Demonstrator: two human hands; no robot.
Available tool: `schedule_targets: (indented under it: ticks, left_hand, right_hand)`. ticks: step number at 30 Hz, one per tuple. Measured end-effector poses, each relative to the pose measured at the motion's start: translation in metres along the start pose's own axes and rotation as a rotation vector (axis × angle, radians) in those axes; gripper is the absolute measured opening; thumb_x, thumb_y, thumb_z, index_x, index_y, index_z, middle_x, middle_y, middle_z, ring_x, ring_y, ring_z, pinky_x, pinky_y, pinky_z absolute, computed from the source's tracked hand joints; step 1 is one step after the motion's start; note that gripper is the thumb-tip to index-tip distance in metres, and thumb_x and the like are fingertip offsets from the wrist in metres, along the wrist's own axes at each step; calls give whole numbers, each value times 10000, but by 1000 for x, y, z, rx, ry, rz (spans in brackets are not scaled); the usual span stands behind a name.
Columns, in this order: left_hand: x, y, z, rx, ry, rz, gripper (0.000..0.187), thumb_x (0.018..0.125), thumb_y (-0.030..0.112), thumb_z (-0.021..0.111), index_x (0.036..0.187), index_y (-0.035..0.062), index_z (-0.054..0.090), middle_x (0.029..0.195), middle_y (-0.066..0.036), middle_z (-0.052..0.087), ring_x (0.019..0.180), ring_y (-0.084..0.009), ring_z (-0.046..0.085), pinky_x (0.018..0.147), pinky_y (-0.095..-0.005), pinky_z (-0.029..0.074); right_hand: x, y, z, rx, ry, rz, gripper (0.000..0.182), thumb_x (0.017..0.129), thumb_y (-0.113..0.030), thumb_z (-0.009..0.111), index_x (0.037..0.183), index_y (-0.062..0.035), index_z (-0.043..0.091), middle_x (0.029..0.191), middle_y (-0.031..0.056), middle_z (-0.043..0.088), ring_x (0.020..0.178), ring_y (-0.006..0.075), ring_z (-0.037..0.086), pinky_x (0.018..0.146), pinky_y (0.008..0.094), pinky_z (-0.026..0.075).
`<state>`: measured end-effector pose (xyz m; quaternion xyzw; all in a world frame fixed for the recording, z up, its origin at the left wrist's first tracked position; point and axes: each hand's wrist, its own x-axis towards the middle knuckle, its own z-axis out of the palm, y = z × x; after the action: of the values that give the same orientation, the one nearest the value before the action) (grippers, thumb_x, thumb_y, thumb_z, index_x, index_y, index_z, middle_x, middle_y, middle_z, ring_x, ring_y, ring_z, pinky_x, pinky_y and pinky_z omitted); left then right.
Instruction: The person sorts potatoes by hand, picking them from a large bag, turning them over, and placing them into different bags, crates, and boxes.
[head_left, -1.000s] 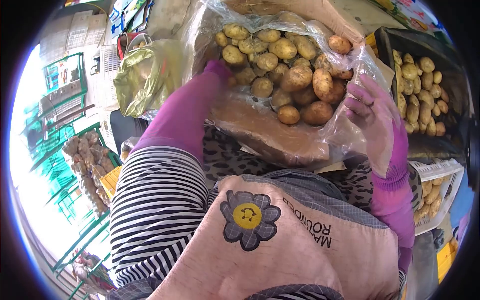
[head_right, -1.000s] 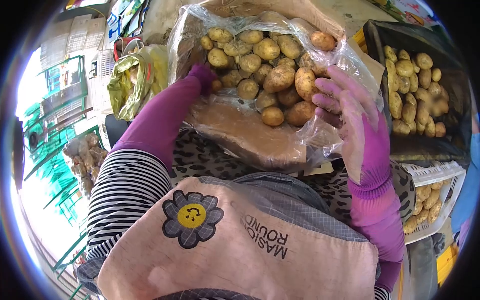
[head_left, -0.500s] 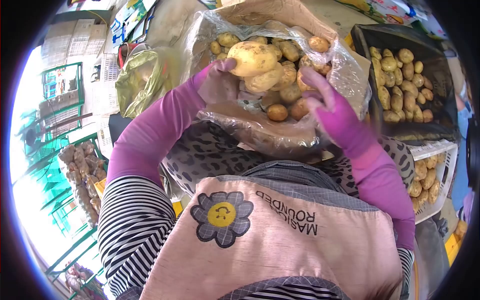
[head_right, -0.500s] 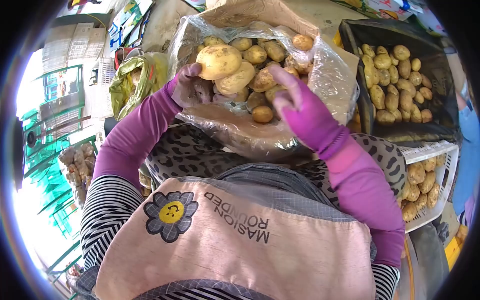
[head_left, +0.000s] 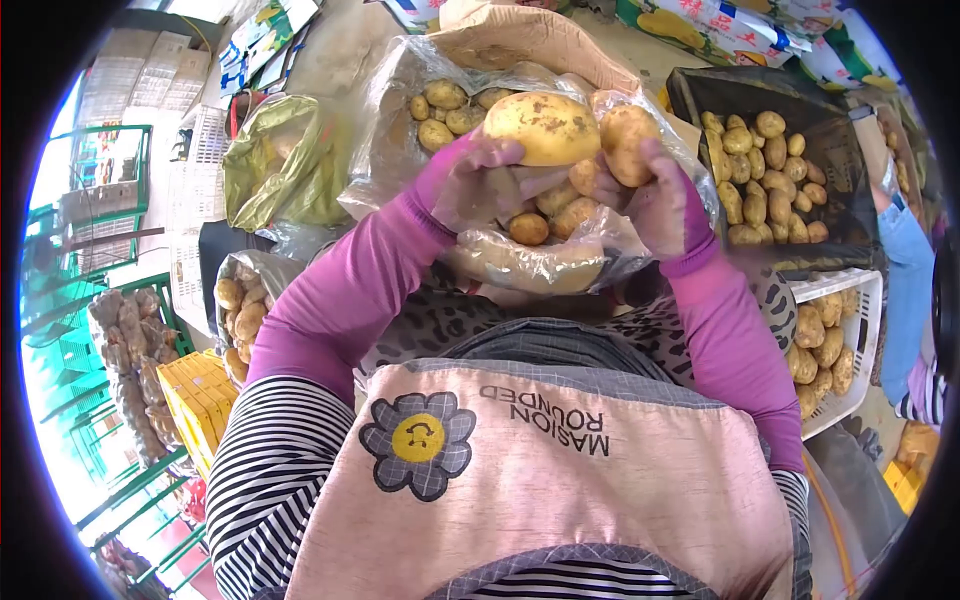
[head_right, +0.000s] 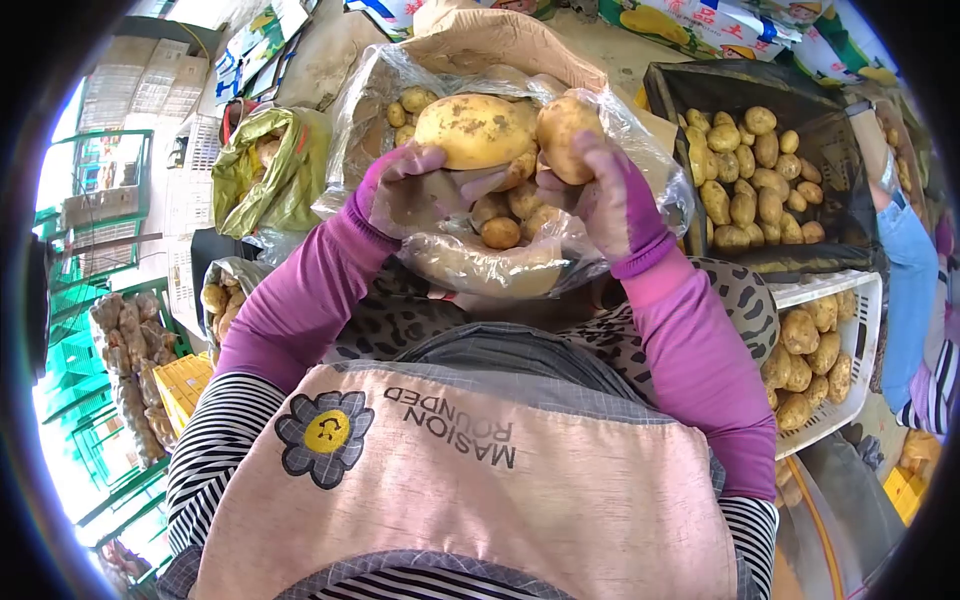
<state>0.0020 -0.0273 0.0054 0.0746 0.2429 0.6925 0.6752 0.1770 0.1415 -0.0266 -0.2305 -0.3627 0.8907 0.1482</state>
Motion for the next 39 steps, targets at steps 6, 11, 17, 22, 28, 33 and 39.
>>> schedule_targets:
  ticks: [6, 11, 17, 22, 28, 33, 39]
  left_hand:
    - [6, 2, 7, 333, 54, 33, 561, 925, 56, 541, 1419, 58, 275, 1326, -168, 468, 1171, -318, 540, 971, -418, 489]
    - [12, -4, 0, 621, 74, 101, 607, 923, 147, 583, 1425, 37, 261, 1347, -188, 453, 1213, -307, 508, 996, -409, 454]
    - [15, -6, 15, 595, 86, -13, 565, 973, 307, 507, 1395, -9, 307, 1287, -191, 514, 957, -236, 652, 636, -231, 529]
    - [21, 2, 16, 785, 270, -158, 547, 994, 383, 422, 1374, -9, 378, 1297, -171, 502, 962, -189, 628, 674, -218, 526]
    - [23, -24, 9, 1168, 34, 378, 522, 962, 227, 516, 1407, 12, 349, 1348, -137, 446, 1174, -176, 499, 962, -291, 456]
    - [27, -21, -6, 1211, 254, 265, 424, 924, 266, 588, 1246, -4, 538, 1058, -119, 616, 985, -169, 590, 865, -298, 478]
    - [19, -6, 8, 1278, 377, 98, 418, 939, 283, 583, 1190, -50, 565, 1084, -132, 623, 1049, -173, 581, 938, -293, 457]
  right_hand:
    - [0, -23, 1, 202, -171, 32, 558, 903, -518, 513, 1169, -29, 549, 960, 124, 641, 831, 204, 650, 710, 331, 562]
    - [10, -6, 9, -147, 34, -335, 458, 949, -420, 477, 1168, -25, 555, 1068, 105, 646, 953, 219, 645, 841, 347, 537]
    - [-6, -20, 18, -531, -108, -509, 444, 1004, -336, 397, 1280, 10, 431, 1237, 155, 570, 1158, 250, 551, 949, 383, 488]
    - [-5, -13, 17, -37, -211, -314, 519, 1012, -416, 320, 1300, 7, 406, 1276, 163, 526, 1199, 282, 516, 971, 421, 475]
    - [-8, -21, 21, 549, -193, 107, 584, 903, -439, 581, 1247, 7, 430, 1234, 173, 532, 1152, 268, 550, 923, 400, 509]
    - [-10, -18, 25, -1051, -11, -644, 663, 753, -335, 769, 1233, -29, 427, 1241, 155, 519, 1143, 258, 552, 912, 421, 507]
    - [-7, -6, 26, -648, -125, -441, 639, 827, -425, 630, 1304, -85, 374, 1313, 143, 463, 1208, 292, 494, 952, 498, 457]
